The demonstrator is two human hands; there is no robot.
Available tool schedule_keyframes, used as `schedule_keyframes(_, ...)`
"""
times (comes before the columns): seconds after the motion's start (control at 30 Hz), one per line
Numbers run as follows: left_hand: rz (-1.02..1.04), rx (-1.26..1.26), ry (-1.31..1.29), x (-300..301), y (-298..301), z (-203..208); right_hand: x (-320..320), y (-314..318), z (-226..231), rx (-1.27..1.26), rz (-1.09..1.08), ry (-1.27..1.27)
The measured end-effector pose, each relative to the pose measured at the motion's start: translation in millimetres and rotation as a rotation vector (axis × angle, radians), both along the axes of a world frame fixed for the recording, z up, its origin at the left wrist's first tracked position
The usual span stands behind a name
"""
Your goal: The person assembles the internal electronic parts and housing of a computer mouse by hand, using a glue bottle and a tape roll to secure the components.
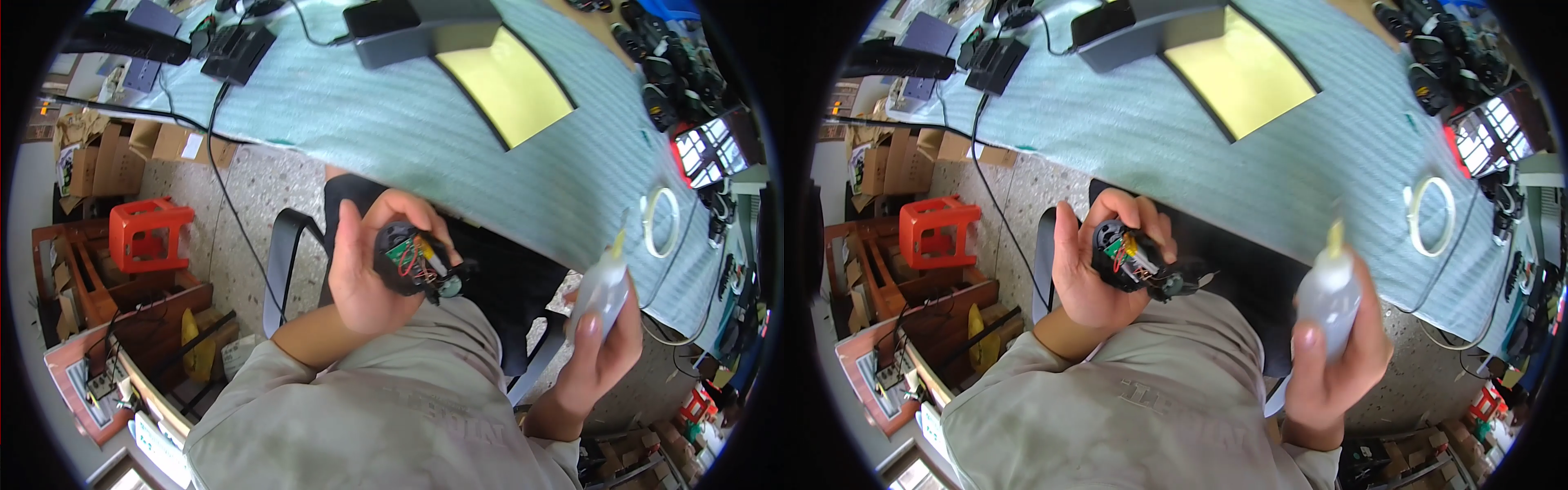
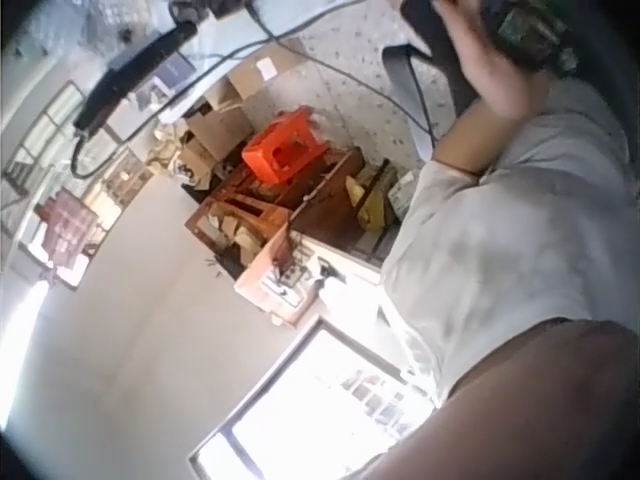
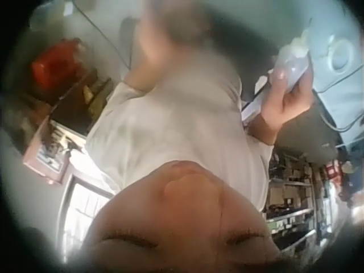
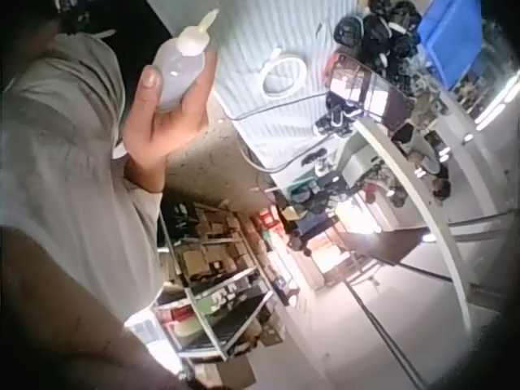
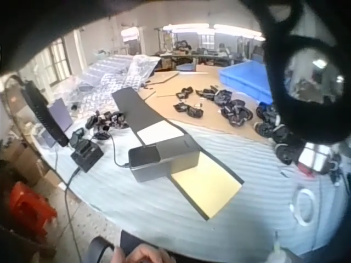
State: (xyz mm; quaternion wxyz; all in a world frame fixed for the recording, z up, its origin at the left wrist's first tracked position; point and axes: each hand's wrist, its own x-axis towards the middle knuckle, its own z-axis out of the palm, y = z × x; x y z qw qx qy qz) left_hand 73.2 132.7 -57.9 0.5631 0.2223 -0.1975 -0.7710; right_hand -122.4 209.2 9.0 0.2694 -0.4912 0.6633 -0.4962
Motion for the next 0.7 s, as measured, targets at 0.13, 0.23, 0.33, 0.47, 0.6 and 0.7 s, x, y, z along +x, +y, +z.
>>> schedule_keyframes(0.13,0.027,-0.004,-0.032,2,2,7,-26,-50,-8,-0.174,-0.009,-0.239)
schedule_keyframes(0.23,0.012,-0.013,-0.055,1,4,12,-70,-104,-1,-0.253,0.003,0.076)
schedule_keyframes(0.33,-0.019,-0.035,-0.032,0,2,11,-105,-139,-22,-0.219,-0.053,0.323)
schedule_keyframes(0.47,0.009,-0.049,0.030,-6,3,9,-99,-135,-14,0.002,-0.071,0.596)
schedule_keyframes(0.6,-0.042,0.062,0.208,-18,-8,15,-67,-78,20,-0.314,-0.370,0.706)
schedule_keyframes(0.7,-0.120,0.122,0.446,-37,-18,28,-63,-15,-38,-0.861,-0.072,0.142)
